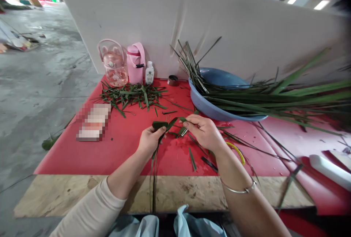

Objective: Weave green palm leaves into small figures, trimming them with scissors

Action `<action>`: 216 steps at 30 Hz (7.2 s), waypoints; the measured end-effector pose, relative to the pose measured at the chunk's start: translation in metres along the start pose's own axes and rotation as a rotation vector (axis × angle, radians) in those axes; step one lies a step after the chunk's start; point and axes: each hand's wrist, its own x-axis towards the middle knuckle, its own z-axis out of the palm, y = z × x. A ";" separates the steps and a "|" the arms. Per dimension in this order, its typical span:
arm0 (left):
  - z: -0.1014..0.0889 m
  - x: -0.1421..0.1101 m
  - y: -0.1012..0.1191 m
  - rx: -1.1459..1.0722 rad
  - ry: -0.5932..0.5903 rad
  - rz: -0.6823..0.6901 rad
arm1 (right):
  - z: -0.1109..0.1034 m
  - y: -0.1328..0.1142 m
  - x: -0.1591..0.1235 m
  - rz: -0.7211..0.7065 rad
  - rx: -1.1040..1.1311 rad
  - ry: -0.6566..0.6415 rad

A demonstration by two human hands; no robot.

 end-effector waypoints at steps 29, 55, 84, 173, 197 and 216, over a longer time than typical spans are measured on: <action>0.002 -0.004 -0.001 -0.032 0.072 0.176 | 0.073 0.008 -0.004 0.167 0.340 0.446; 0.004 -0.010 -0.001 0.025 0.023 0.265 | 0.091 0.003 0.008 0.535 1.147 0.425; 0.001 -0.003 0.003 -0.272 0.054 0.020 | 0.086 -0.007 -0.024 0.367 0.915 0.151; -0.010 0.018 0.003 0.182 -0.110 0.038 | 0.069 0.040 -0.010 0.087 -0.190 0.061; -0.007 0.005 -0.003 0.716 -0.164 0.565 | 0.057 0.039 -0.011 -0.099 -0.042 -0.001; -0.025 0.022 0.010 0.534 -0.389 0.332 | 0.069 0.047 -0.014 -0.139 -0.205 -0.018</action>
